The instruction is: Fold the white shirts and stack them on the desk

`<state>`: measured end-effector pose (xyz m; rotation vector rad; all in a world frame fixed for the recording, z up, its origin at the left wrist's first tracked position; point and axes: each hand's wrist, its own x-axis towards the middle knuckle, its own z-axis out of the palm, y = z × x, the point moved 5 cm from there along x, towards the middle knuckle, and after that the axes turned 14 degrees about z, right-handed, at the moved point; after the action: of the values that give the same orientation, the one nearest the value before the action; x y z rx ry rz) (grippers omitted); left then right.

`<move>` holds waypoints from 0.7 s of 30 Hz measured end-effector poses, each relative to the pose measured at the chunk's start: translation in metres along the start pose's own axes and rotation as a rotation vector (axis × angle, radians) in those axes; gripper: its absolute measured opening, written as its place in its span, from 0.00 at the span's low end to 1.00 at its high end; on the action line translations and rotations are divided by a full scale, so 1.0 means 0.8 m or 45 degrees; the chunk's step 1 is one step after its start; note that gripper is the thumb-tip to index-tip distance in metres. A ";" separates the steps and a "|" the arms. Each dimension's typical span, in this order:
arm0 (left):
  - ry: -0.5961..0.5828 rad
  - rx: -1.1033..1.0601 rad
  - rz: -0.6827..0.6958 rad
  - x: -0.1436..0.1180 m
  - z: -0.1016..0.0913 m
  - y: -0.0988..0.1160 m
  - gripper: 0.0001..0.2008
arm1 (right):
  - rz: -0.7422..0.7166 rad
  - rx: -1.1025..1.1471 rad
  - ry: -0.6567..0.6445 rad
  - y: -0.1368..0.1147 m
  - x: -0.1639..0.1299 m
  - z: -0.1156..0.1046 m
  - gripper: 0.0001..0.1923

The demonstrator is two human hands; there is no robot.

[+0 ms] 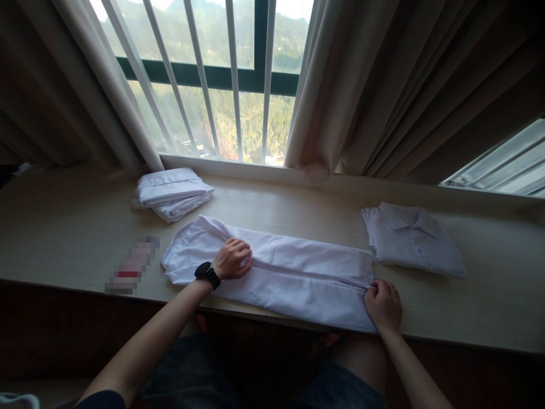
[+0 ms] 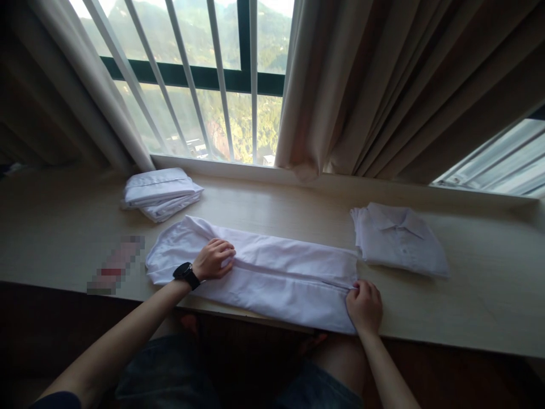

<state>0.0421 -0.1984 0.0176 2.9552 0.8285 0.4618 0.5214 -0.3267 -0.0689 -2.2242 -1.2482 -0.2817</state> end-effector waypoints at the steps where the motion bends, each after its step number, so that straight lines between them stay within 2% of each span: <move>1: 0.036 0.018 -0.036 0.001 -0.004 -0.007 0.14 | 0.008 0.012 -0.005 0.000 0.000 0.000 0.08; 3: 0.093 0.091 -0.169 0.002 -0.010 -0.030 0.17 | -0.003 0.049 -0.017 -0.003 0.000 -0.002 0.07; 5: 0.085 0.180 -0.336 -0.002 -0.009 -0.060 0.21 | -0.009 0.081 -0.020 -0.007 0.001 -0.005 0.08; 7: -0.015 0.219 -0.451 -0.012 -0.001 -0.091 0.23 | 0.014 0.089 -0.010 -0.010 0.001 -0.009 0.13; 11: -0.268 0.145 -0.468 -0.051 0.017 -0.136 0.26 | -0.051 0.072 -0.031 -0.019 -0.001 -0.010 0.22; 13: -0.300 0.142 -0.500 -0.069 0.016 -0.151 0.26 | -0.115 0.050 -0.065 -0.019 -0.003 -0.007 0.20; 15: -0.277 0.200 -0.632 -0.079 0.007 -0.161 0.27 | -0.161 0.029 -0.091 -0.017 -0.005 -0.003 0.19; 17: -0.200 0.301 -0.803 -0.076 -0.007 -0.156 0.28 | -0.191 0.021 -0.087 -0.014 -0.006 -0.001 0.19; 18: -0.142 0.343 -0.846 -0.069 -0.013 -0.145 0.28 | -0.200 0.018 -0.076 -0.013 -0.006 0.000 0.19; 19: -0.081 0.367 -0.837 -0.058 -0.018 -0.128 0.27 | -0.203 0.015 -0.062 -0.012 -0.006 0.001 0.19; 21: 0.019 0.323 -0.640 -0.031 -0.019 -0.075 0.26 | -0.200 0.015 -0.038 -0.011 -0.007 0.003 0.19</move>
<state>-0.0127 -0.1604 0.0186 2.7877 1.6775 0.3666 0.5112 -0.3259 -0.0697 -2.1305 -1.4401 -0.3014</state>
